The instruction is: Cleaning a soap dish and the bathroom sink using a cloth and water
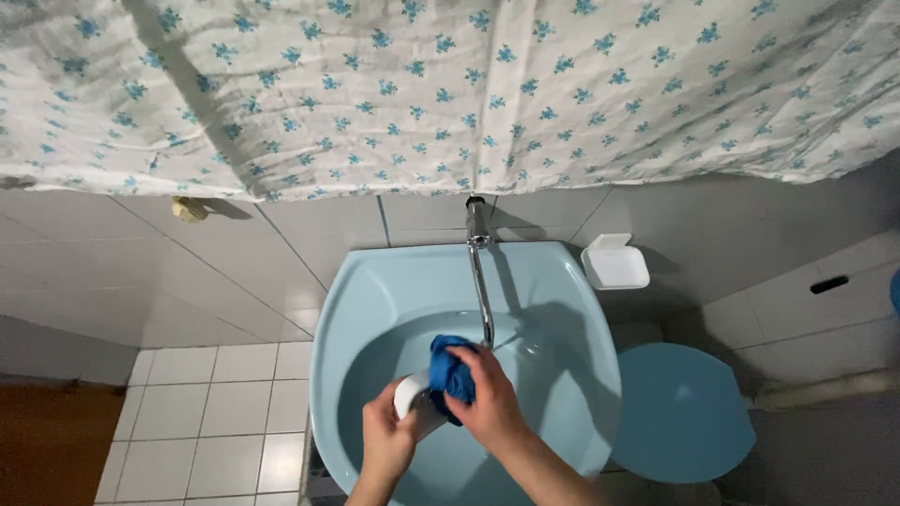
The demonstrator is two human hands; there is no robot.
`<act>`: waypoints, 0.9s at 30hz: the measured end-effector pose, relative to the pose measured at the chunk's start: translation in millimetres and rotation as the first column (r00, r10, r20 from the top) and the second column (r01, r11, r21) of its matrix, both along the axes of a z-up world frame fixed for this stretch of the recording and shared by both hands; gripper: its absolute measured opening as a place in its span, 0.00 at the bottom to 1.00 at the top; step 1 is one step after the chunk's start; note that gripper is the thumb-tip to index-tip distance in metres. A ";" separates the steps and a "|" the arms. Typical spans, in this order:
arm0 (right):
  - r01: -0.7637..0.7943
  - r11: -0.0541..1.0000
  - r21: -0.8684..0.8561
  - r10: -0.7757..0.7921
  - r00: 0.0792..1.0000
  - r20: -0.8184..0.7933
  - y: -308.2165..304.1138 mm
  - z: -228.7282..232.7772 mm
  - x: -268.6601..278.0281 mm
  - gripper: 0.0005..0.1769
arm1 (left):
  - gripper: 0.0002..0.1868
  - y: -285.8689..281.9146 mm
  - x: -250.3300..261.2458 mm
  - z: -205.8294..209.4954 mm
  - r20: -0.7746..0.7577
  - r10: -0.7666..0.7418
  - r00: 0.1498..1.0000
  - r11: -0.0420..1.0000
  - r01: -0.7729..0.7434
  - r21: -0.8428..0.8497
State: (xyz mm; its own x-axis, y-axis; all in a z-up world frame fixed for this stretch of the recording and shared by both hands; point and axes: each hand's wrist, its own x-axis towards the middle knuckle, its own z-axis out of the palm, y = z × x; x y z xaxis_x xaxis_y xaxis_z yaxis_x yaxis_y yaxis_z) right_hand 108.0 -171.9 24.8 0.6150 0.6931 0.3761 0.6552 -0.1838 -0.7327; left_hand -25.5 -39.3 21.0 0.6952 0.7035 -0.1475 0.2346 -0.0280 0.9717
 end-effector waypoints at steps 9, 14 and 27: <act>0.510 0.776 -0.371 -0.562 0.292 -0.774 21.9 -3.4 -17.2 0.30 | 0.20 -24.3 10.4 -40.5 0.077 0.342 0.936 0.931 -0.326 -0.166; 0.725 0.650 -0.228 -0.326 -0.006 -0.945 31.7 -21.5 -30.9 0.25 | 0.22 -37.8 17.3 -57.7 0.198 0.525 0.828 0.829 -0.444 -0.341; 0.561 0.703 -0.436 -0.373 -0.231 -0.899 36.2 -57.1 -65.2 0.28 | 0.26 -41.4 21.1 -49.5 0.292 0.433 0.853 0.894 -0.364 -0.263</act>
